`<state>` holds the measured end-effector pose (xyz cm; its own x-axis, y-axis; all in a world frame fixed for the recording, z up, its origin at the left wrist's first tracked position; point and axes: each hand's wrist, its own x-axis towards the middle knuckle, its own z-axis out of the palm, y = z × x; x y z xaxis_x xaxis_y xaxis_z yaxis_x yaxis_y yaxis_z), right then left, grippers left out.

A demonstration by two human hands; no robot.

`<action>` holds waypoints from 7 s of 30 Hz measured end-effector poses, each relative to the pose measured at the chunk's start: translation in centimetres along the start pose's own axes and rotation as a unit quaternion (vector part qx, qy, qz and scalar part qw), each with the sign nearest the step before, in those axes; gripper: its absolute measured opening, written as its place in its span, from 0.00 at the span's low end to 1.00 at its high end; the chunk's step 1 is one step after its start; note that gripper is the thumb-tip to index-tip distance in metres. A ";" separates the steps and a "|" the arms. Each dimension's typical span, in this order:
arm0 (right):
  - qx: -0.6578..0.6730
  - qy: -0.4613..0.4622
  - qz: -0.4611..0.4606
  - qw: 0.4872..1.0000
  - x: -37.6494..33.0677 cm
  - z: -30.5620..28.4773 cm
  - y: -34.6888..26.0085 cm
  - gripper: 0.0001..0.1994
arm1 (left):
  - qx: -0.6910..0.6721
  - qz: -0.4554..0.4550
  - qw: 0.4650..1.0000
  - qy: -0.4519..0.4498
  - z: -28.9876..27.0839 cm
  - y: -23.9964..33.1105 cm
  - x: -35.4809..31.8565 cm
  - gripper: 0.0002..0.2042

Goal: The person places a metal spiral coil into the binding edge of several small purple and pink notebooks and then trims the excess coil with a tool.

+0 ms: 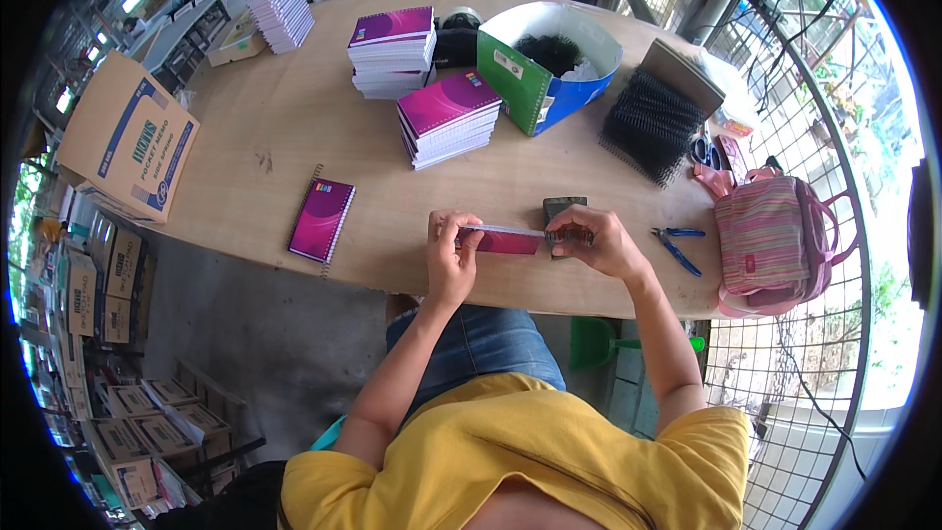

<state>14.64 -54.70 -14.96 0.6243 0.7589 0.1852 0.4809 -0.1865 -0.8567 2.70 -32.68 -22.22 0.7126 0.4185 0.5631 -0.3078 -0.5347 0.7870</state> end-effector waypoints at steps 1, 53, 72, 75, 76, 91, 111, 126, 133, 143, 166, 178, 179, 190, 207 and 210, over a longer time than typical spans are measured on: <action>-0.023 -0.008 -0.007 1.000 0.1 0.0 -0.1 0.05 | 0.002 -0.002 1.000 -0.001 0.0 0.0 0.0 0.07; -0.093 -0.191 0.054 0.976 2.7 -2.8 2.4 0.30 | 0.062 0.058 0.995 -0.049 1.1 0.6 0.9 0.33; 0.069 -0.148 0.074 0.984 2.7 -2.4 2.1 0.28 | 0.041 0.068 0.995 -0.062 2.2 0.6 0.6 0.34; 0.015 -0.156 0.085 0.984 2.9 -1.6 1.3 0.29 | 0.033 0.046 0.997 -0.060 2.3 0.5 0.5 0.34; -0.040 -0.133 0.075 0.987 3.0 -1.2 1.4 0.29 | 0.039 0.049 0.996 -0.059 2.2 0.5 0.3 0.34; -0.002 -0.107 0.060 0.992 3.5 -0.5 1.9 0.25 | -0.278 -0.133 0.936 -0.167 -1.2 -3.8 1.3 0.10; -0.051 -0.150 0.107 0.982 5.8 1.6 2.0 0.28 | -0.344 -0.192 0.907 -0.151 -0.4 -3.8 2.0 0.21; -0.511 0.179 0.079 0.837 -14.0 -10.7 8.9 0.27 | -0.344 -0.246 0.906 -0.026 -2.2 0.8 2.8 0.29; -0.454 0.111 -0.230 0.854 0.7 -4.6 -6.0 0.26 | -0.313 -0.255 0.914 -0.035 -2.0 3.7 3.3 0.31; -0.485 0.027 -0.430 0.761 6.4 -2.8 -8.7 0.21 | -0.296 -0.256 0.919 -0.055 -3.3 4.7 3.3 0.31; -0.454 -0.021 -0.361 0.814 4.9 -2.3 -9.2 0.14 | -0.244 -0.265 0.930 -0.075 -3.1 5.3 3.2 0.33; -0.205 0.148 -0.008 0.967 -0.4 -4.6 -3.9 0.15 | -0.090 -0.160 0.954 0.237 -14.6 -0.2 3.7 0.15; -0.220 0.167 0.015 0.961 -1.3 -4.9 -2.8 0.15 | -0.019 -0.161 0.946 0.280 -17.7 -2.9 3.1 0.16; -0.498 0.240 0.099 0.827 -8.4 -3.8 8.1 0.26 | 0.459 -0.297 0.825 0.143 -22.1 -7.5 1.0 0.21; -0.395 0.165 -0.031 0.904 -3.3 -0.8 2.5 0.36 | 0.243 0.191 0.838 -0.449 0.2 -4.2 28.1 0.20; -0.300 0.270 0.036 0.914 -2.8 -3.1 2.7 0.20 | 0.256 0.140 0.762 -0.578 2.0 -4.7 31.5 0.24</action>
<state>16.09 -59.31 -16.33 0.8023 0.3434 0.4883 0.5772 -0.6549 -0.4878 27.85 -18.45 -8.64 0.8349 -0.5319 -0.1413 -0.4735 -0.8251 0.3082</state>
